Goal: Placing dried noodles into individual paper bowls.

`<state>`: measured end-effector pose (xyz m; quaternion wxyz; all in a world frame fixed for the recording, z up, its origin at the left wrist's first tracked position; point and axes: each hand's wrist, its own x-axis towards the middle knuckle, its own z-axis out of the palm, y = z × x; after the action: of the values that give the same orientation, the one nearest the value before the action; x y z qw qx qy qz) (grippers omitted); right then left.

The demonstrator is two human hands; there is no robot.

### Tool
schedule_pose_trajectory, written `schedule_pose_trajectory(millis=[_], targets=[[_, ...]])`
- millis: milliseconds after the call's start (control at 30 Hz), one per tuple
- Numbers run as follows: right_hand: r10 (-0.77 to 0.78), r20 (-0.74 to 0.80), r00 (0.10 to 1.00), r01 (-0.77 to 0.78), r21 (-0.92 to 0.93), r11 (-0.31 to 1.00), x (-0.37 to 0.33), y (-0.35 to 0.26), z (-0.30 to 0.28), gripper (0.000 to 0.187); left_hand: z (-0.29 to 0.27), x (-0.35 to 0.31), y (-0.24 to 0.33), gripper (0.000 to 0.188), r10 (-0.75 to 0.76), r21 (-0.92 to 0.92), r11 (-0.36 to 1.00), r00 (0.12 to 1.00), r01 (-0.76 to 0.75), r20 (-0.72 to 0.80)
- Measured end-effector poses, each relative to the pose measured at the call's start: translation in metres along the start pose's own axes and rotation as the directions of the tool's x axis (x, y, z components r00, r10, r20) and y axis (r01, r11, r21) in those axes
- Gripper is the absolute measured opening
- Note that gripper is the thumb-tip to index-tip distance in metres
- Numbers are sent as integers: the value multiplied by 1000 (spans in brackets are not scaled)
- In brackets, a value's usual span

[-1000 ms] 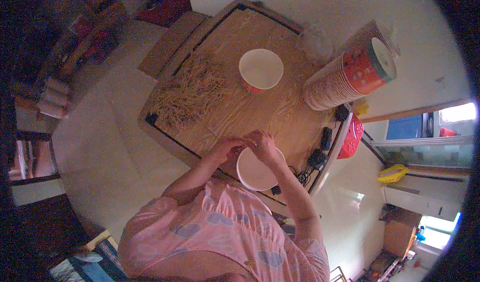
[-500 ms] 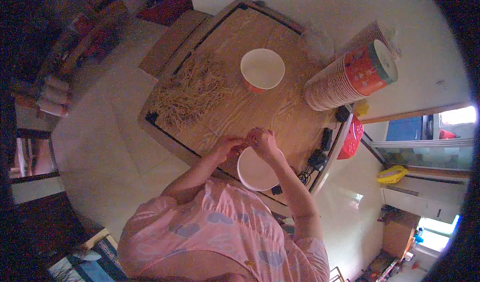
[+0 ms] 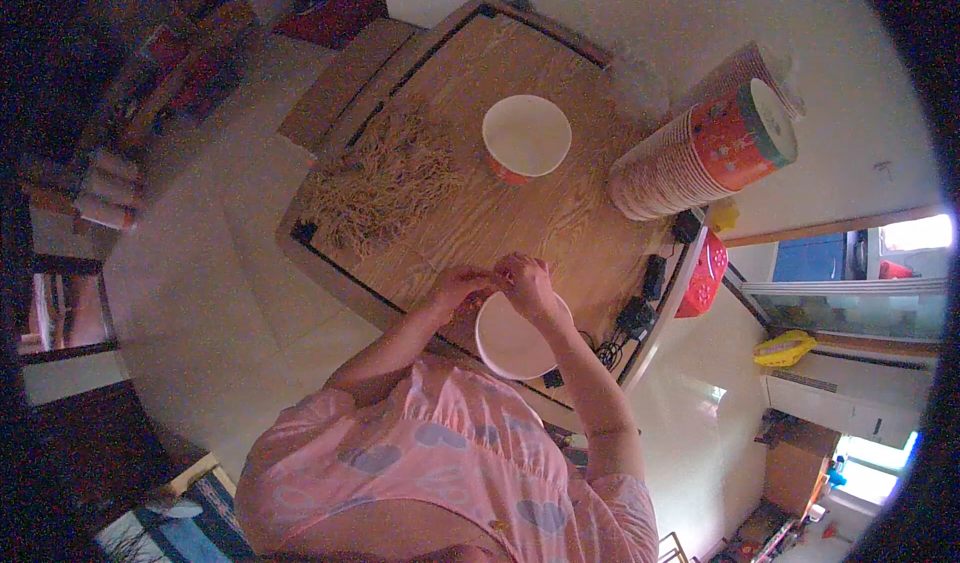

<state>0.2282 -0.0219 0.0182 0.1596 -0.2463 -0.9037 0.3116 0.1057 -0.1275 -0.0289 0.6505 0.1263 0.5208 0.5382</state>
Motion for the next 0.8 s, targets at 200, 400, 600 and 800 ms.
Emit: schedule_pose_trajectory(millis=[200, 400, 600, 800], targets=[[113, 88, 990, -116, 39, 992, -3, 5, 5, 11, -5, 6, -11, 14, 32, 9, 999, 997, -31, -76], [299, 392, 870, -382, 153, 911, 8, -4, -3, 26, -15, 5, -16, 11, 35, -32, 999, 998, -36, -56], [187, 425, 886, -317, 260, 912, 9, 8, 3, 26, -18, -4, -5, 18, -66, 48, 996, 996, 69, -53], [257, 430, 865, -370, 204, 906, 9, 6, 2, 20, -26, -5, -12, 17, 23, 151, 988, 999, -26, 22]])
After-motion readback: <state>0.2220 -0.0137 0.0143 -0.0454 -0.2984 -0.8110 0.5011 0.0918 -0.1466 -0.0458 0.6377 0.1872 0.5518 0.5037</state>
